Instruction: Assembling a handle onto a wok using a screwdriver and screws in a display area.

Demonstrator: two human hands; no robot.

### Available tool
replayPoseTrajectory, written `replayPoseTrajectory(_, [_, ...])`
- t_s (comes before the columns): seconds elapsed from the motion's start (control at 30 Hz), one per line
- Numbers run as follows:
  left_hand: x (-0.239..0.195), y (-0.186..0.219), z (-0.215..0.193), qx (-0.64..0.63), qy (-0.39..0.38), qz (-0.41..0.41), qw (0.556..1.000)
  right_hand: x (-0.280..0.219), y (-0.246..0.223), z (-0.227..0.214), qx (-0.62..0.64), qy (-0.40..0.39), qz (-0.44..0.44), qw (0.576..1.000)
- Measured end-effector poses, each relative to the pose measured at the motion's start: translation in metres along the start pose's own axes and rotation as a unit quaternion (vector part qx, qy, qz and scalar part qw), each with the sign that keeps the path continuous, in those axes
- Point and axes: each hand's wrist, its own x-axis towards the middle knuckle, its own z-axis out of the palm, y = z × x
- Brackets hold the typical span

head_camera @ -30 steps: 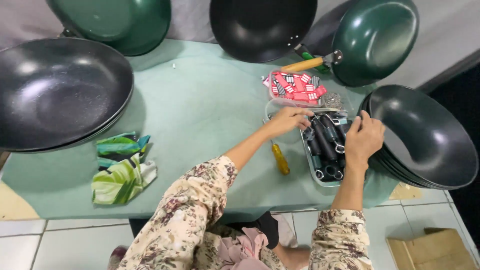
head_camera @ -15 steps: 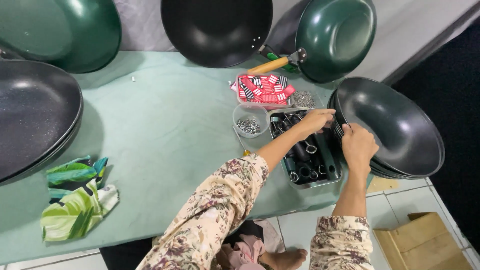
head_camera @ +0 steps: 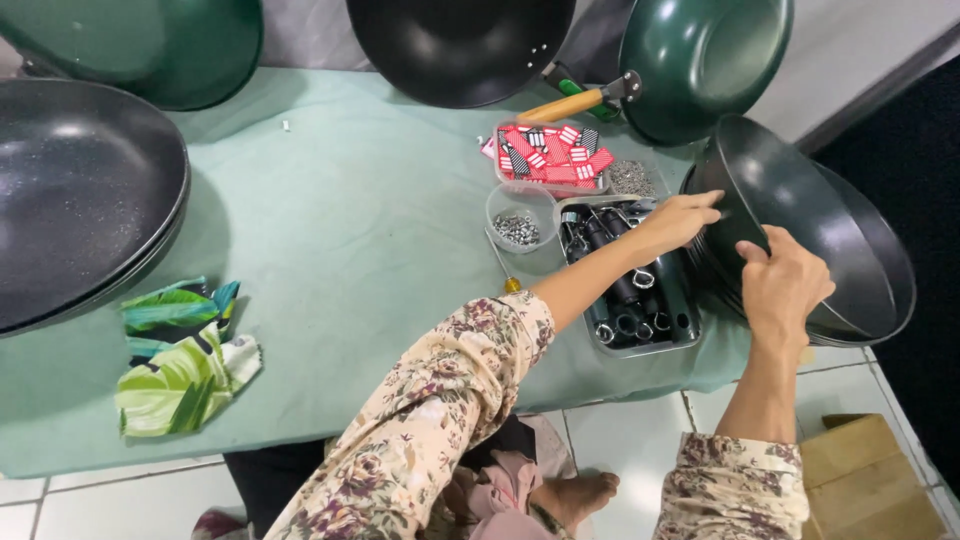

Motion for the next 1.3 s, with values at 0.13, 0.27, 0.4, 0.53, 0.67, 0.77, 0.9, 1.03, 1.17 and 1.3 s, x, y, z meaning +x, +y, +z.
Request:
replayPoseTrajectory(0.13, [-0.029,0.015,-0.025,-0.037,0.023,-0.006,0.999,-0.005,-0.031,-0.009,0.022,0.053,-0.064,0.996])
replayPoseTrajectory(0.27, [-0.074,0.013,-0.070,-0.026,0.037,0.101,0.994,-0.007,-0.087,-0.025,0.062,0.161,-0.209,0.963])
replayPoseTrajectory(0.4, [-0.135,-0.002,-0.124,0.028,0.084,0.221,0.971,-0.020,-0.163,-0.050,0.155,0.153,-0.301,0.928])
replayPoseTrajectory(0.53, [-0.219,-0.019,-0.170,0.012,0.174,0.239,0.955,-0.031,-0.218,-0.019,0.233,0.118,-0.319,0.911])
replayPoseTrajectory(0.67, [-0.289,-0.037,-0.194,-0.014,0.245,0.207,0.947,-0.051,-0.280,-0.009,0.254,0.082,-0.393,0.880])
replayPoseTrajectory(0.77, [-0.322,-0.060,-0.212,-0.017,0.297,0.197,0.934,-0.068,-0.322,-0.007,0.275,0.059,-0.438,0.854])
replayPoseTrajectory(0.9, [-0.354,-0.086,-0.230,-0.013,0.348,0.180,0.920,-0.084,-0.355,0.008,0.280,0.023,-0.484,0.829])
replayPoseTrajectory(1.03, [-0.368,-0.104,-0.241,-0.015,0.371,0.182,0.910,-0.095,-0.370,0.019,0.284,0.017,-0.505,0.814])
replayPoseTrajectory(1.17, [-0.377,-0.111,-0.249,-0.006,0.374,0.150,0.915,-0.099,-0.376,0.010,0.256,-0.015,-0.523,0.813])
replayPoseTrajectory(1.3, [-0.379,-0.102,-0.252,0.148,0.435,0.215,0.862,-0.095,-0.380,-0.004,0.215,-0.027,-0.546,0.810])
